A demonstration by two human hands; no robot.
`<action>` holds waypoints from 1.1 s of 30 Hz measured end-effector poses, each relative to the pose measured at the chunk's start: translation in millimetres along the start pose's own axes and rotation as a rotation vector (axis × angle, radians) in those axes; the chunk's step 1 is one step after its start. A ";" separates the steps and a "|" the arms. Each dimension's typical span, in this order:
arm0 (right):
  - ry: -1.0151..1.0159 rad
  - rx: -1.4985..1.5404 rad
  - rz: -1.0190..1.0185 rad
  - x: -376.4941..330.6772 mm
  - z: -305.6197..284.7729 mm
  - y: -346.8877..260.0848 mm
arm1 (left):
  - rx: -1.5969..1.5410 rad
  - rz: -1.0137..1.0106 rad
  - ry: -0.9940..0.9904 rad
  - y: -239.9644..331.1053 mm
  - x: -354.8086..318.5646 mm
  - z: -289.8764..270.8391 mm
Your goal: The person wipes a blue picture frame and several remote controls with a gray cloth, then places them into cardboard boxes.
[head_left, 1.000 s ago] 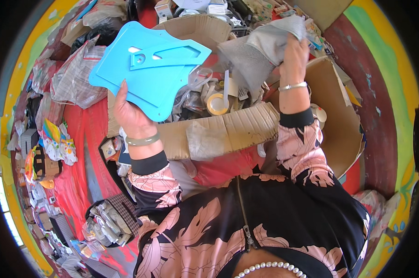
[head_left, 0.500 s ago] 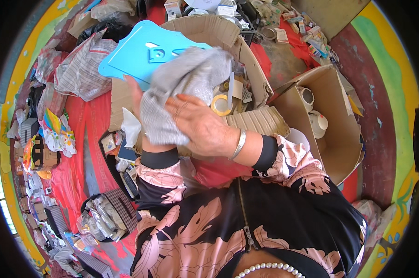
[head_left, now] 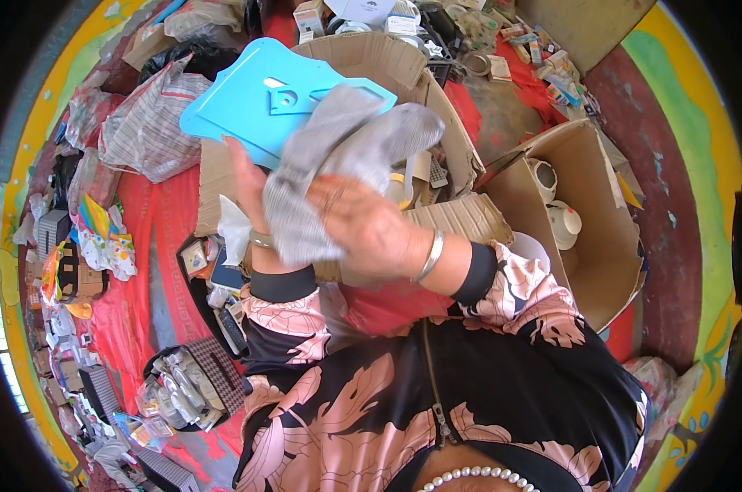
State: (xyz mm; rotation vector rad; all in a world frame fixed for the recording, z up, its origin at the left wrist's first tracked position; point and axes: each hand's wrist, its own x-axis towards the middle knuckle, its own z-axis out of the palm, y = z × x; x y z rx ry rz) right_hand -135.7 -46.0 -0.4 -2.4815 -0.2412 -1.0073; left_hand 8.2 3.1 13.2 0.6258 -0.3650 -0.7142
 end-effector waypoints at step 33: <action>0.243 -0.256 -0.084 25.1 -56.2 49.3 | 0.278 -0.244 -0.321 -46.2 -35.1 -2.4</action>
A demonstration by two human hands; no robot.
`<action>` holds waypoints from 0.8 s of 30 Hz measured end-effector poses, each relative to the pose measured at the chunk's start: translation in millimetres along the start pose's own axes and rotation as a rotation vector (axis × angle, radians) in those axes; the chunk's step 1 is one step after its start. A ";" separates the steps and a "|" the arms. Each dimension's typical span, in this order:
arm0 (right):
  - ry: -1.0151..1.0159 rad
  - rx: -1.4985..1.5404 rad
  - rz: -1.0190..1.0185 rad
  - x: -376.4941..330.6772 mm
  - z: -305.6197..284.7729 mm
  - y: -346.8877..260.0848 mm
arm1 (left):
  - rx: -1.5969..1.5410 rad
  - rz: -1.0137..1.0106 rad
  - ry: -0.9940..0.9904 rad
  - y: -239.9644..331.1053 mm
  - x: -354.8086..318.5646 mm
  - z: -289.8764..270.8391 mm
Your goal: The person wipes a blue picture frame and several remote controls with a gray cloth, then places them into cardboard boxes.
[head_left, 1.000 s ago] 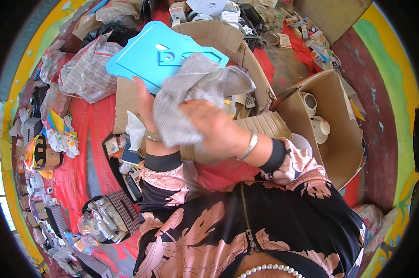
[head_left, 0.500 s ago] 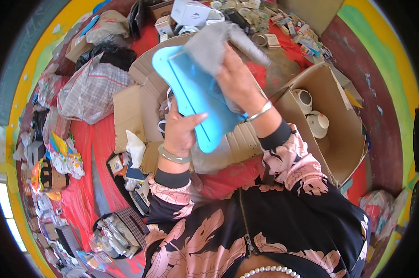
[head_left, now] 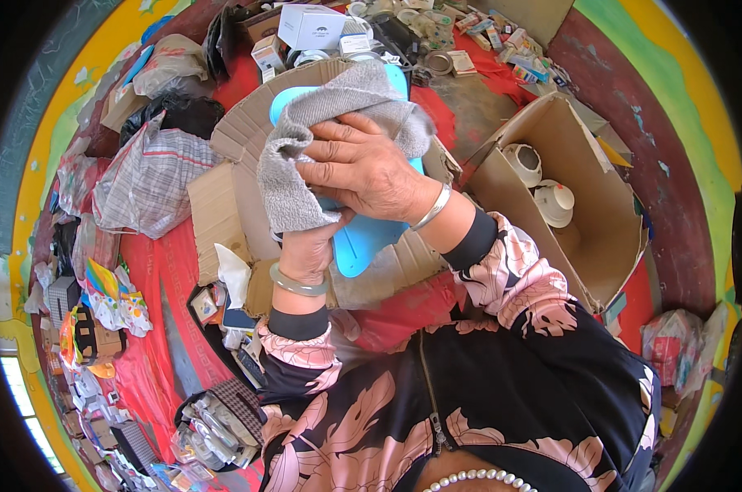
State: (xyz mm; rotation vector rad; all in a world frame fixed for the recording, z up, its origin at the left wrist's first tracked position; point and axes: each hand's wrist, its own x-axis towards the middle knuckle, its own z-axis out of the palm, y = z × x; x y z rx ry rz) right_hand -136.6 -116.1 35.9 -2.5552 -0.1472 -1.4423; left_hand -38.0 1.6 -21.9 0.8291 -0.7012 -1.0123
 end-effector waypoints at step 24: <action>0.277 1.068 1.036 -11.8 -5.1 -13.3 | 0.897 0.416 0.239 -4.4 22.7 18.4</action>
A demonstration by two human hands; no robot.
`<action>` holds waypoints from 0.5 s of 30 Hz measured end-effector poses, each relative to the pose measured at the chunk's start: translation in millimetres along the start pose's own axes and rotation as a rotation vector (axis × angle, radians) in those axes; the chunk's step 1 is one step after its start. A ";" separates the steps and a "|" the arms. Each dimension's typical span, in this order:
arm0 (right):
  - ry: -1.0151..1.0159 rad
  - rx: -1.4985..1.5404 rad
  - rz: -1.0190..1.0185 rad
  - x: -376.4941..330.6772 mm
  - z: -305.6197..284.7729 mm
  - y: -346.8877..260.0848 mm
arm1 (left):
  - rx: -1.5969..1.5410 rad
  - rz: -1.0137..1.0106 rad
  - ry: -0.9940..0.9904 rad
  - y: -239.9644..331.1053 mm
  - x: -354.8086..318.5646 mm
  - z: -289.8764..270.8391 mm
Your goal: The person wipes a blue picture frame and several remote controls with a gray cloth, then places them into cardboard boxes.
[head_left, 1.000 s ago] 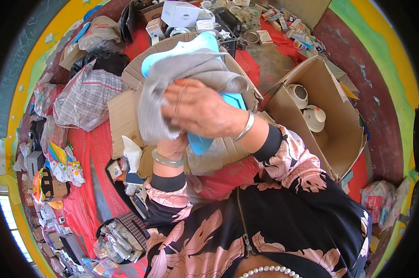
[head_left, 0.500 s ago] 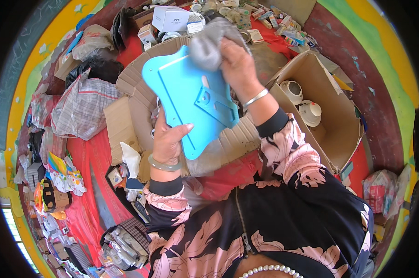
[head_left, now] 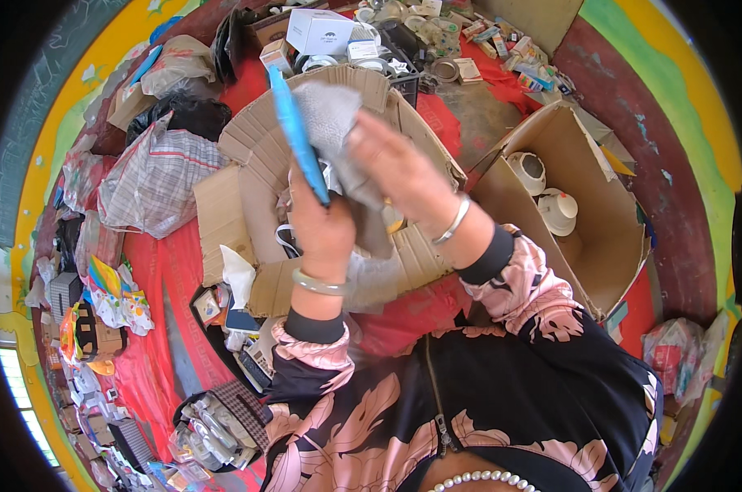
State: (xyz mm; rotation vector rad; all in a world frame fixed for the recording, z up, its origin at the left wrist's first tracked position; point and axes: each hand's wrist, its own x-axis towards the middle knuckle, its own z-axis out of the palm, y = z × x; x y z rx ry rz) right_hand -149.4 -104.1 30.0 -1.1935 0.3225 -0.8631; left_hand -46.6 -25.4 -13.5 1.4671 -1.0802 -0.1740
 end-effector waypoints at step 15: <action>0.089 0.408 0.242 30.8 -68.0 1.5 | -0.038 -0.009 0.032 0.1 21.9 -44.8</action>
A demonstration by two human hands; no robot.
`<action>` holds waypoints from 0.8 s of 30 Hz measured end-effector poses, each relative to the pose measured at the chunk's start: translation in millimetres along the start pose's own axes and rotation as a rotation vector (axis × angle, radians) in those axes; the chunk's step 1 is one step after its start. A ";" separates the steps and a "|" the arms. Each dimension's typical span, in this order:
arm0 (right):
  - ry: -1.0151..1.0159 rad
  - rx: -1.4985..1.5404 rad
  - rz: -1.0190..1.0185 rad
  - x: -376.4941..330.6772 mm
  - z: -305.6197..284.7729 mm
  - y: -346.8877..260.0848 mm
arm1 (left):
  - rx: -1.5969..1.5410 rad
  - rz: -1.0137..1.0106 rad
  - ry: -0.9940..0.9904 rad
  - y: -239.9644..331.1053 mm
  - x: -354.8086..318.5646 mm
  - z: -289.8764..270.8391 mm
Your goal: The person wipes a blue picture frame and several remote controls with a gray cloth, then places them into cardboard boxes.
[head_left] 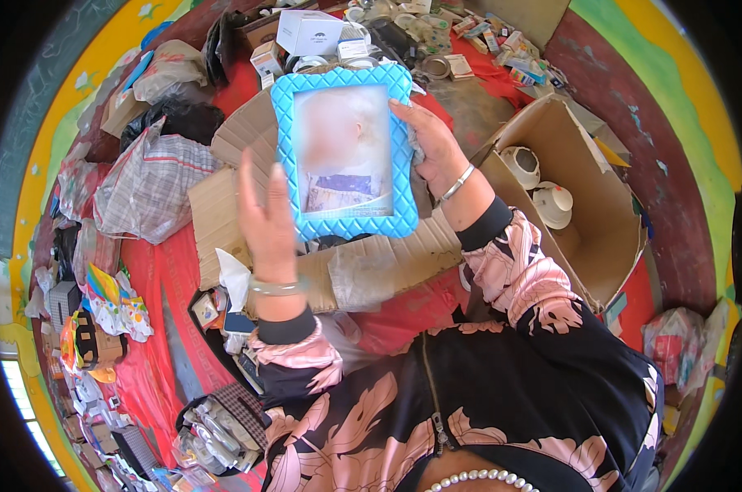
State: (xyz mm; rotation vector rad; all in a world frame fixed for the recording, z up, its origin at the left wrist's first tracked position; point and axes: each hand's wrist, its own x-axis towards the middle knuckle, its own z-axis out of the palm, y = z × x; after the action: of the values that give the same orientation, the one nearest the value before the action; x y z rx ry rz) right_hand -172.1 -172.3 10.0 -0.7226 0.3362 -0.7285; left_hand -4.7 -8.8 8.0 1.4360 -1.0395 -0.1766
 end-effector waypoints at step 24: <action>0.284 -0.249 -0.539 -10.5 20.4 -26.9 | -0.938 -0.401 -0.045 -3.0 -13.8 5.0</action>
State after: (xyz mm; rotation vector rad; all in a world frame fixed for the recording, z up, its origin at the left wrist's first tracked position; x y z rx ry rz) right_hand -182.2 -169.1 43.8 -0.9623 0.5039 -1.3227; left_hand -14.6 -3.9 -2.1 0.7489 -0.5444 -0.8671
